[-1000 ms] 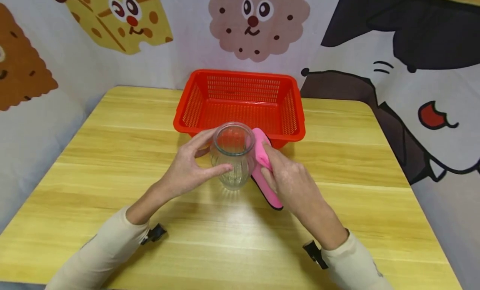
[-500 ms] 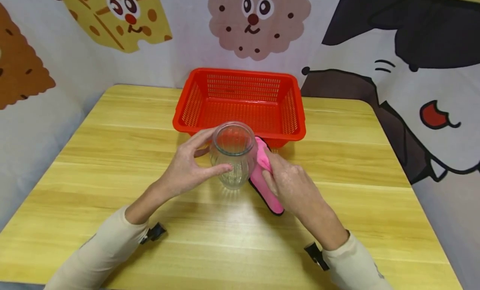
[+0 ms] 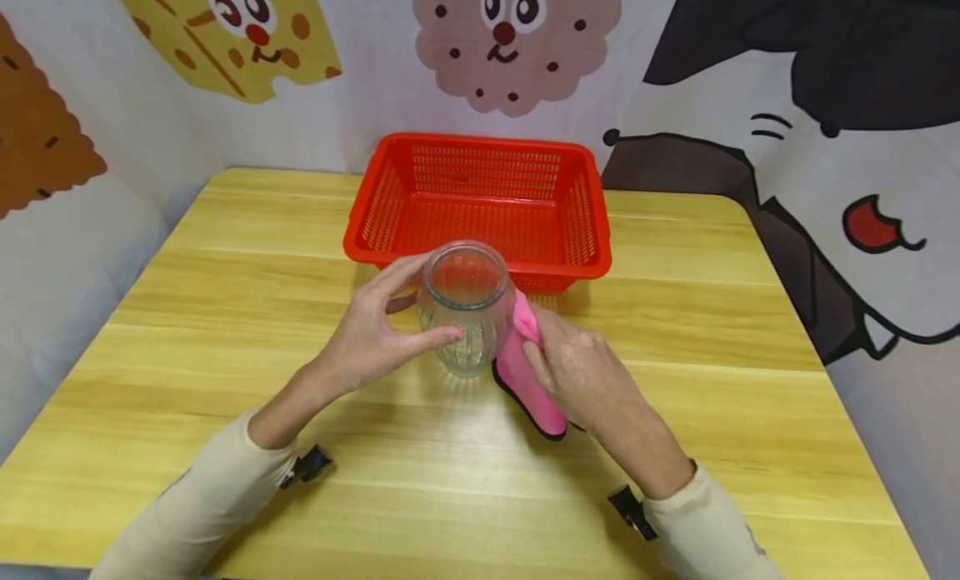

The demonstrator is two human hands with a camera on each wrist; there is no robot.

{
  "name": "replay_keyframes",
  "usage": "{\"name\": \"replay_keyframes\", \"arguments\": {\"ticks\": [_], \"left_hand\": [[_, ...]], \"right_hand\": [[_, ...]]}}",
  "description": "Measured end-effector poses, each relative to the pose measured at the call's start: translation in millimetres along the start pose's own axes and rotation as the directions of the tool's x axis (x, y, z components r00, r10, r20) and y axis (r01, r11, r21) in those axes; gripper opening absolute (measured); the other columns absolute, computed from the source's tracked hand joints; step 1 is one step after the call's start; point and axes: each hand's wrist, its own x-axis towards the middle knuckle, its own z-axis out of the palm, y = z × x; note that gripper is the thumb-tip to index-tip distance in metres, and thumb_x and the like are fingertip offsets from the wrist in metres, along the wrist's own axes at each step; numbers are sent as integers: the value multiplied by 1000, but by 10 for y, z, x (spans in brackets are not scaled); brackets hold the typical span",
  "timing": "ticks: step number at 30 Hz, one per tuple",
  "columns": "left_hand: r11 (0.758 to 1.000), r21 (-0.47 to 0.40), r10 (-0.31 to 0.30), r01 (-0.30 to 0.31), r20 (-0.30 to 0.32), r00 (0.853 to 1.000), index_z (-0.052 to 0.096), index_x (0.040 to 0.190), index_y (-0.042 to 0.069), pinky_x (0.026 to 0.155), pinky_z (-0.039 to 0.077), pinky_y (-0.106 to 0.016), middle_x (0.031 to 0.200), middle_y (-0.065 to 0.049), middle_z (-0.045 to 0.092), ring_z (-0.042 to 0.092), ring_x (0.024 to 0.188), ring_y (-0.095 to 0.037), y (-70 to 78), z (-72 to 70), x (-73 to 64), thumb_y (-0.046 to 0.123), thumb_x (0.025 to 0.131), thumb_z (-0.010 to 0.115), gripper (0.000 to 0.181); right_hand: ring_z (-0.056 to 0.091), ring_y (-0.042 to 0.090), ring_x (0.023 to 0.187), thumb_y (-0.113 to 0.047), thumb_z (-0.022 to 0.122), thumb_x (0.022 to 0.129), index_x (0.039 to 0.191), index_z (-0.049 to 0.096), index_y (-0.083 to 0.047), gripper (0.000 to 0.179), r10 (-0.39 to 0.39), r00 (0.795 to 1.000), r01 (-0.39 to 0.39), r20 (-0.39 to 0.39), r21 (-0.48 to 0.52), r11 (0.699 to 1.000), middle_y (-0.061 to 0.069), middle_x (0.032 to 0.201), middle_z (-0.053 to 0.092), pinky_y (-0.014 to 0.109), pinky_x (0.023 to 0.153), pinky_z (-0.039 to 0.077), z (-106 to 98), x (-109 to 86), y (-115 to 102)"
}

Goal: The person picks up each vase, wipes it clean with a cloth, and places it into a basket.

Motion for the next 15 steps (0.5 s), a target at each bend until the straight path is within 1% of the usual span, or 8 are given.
{"name": "replay_keyframes", "arguments": {"ticks": [5, 8, 12, 15], "left_hand": [[1000, -2, 0, 0, -1, 1000, 51, 149, 12, 98, 53, -38, 138, -7, 58, 56, 128, -24, -7, 6, -3, 21, 77, 93, 83], [1000, -1, 0, 0, -1, 1000, 51, 149, 12, 98, 53, -37, 138, -7, 58, 56, 127, -23, -9, 8, -4, 21, 78, 92, 83], [1000, 9, 4, -4, -5, 1000, 51, 149, 11, 97, 54, -38, 137, -7, 59, 57, 126, -23, -11, 8, -7, 21, 77, 93, 83], [1000, 20, 6, -6, -8, 1000, 52, 148, 11, 96, 54, -38, 136, -7, 59, 57, 125, -22, -15, 10, -4, 21, 77, 93, 83]], "right_hand": [[64, 23, 73, -1, 68, 93, 116, 62, 4, 24, 20, 1000, -20, 21, -5, 1000, 10, 86, 63, 43, 63, 61, 39, -7, 2], [61, 22, 70, 0, 69, 93, 110, 61, 3, 19, 21, 999, -21, 30, -17, 1000, 8, 82, 60, 40, 59, 60, 71, -12, 5], [59, 20, 67, 2, 69, 91, 107, 61, 2, 18, 9, 999, -8, 31, -24, 1000, 6, 79, 57, 38, 57, 59, 102, -14, 3], [55, 18, 63, 2, 69, 91, 104, 60, 0, 16, 11, 999, -10, 33, -18, 1000, 3, 76, 52, 33, 52, 55, 118, -19, 3]]}}
